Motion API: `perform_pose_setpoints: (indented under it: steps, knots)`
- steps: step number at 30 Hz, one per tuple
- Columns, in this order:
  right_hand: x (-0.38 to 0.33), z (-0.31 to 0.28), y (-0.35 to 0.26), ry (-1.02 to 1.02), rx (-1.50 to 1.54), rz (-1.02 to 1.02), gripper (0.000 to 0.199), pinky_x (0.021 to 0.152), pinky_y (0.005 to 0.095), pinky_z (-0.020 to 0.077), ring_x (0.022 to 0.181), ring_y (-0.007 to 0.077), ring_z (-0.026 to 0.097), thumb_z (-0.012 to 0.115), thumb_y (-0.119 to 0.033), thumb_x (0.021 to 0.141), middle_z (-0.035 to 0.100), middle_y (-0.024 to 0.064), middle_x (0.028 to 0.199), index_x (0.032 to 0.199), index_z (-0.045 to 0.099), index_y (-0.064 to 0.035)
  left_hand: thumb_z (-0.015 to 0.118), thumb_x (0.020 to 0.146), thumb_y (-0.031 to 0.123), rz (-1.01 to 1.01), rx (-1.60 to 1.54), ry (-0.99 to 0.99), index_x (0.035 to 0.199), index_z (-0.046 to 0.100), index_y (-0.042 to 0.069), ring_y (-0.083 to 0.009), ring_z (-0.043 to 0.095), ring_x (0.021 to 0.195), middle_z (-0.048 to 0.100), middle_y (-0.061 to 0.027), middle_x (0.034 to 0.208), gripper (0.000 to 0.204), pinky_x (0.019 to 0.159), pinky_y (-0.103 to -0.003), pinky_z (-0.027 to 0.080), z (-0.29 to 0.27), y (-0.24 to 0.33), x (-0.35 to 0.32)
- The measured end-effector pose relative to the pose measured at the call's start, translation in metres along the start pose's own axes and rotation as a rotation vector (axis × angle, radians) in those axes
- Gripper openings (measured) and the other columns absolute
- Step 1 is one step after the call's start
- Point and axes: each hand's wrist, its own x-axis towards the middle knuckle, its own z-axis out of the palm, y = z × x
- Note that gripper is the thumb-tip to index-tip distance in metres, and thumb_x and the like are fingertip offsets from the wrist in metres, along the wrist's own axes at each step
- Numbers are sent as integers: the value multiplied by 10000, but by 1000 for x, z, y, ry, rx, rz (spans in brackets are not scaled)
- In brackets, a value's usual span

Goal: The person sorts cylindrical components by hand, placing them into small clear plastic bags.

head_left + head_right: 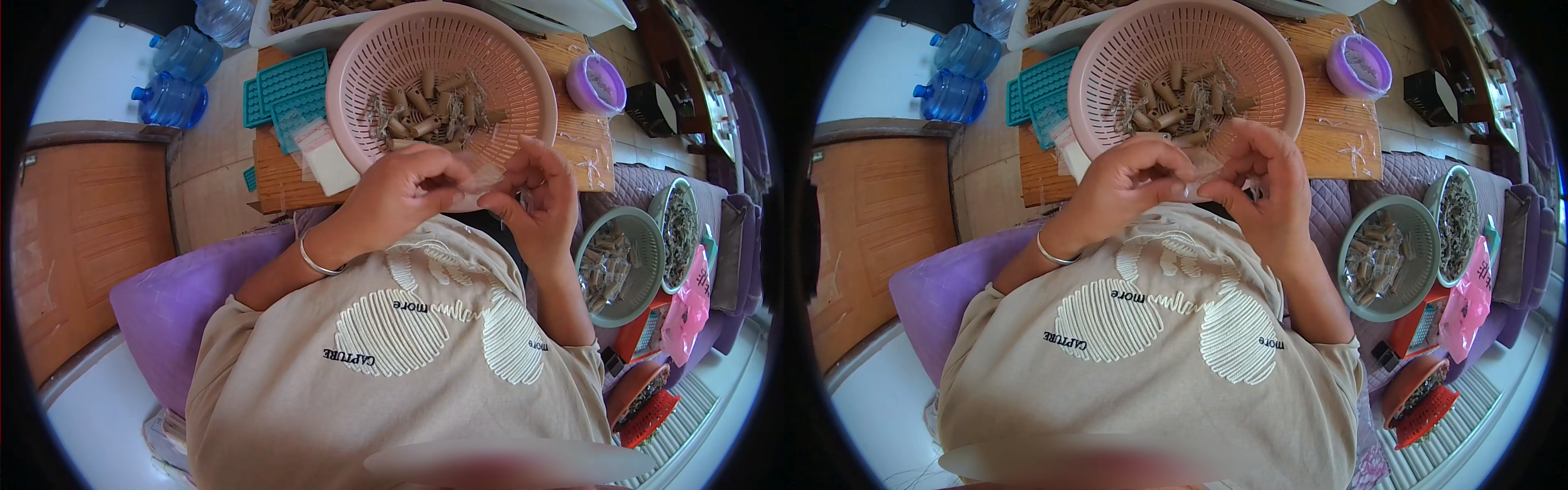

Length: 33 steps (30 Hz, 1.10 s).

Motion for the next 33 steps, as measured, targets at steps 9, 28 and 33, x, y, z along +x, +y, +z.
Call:
perform_pose_setpoints:
  steps: [9, 28, 33]
  knots:
    - [34, 3, -5, 1, -182, -109, 477, 672, 300, 509, 800, 182, 643, 773, 32, 704, 590, 96, 916, 1138, 578, 3, 637, 889, 3, -46, 23, 109, 1048, 646, 15, -96, 587, 923, 641, -24, 1000, 159, 801, -231, 481, -20, -7, -14]
    - [91, -28, -2, -398, -896, -74, 211, 797, 453, 496, 931, 380, 611, 617, -44, 793, 625, 157, 984, 1003, 599, -48, 756, 848, 140, 85, -193, 586, 1300, 441, -16, -152, 604, 1022, 534, -111, 1211, 573, 842, -265, 504, -4, -22, 32]
    - [61, -18, -21, -296, -694, -146, 191, 778, 437, 501, 907, 360, 604, 636, -28, 788, 611, 147, 971, 978, 629, -41, 817, 792, 210, 21, -62, 482, 1258, 469, -30, -83, 593, 831, 580, -90, 1096, 629, 737, -213, 518, 10, 0, 47]
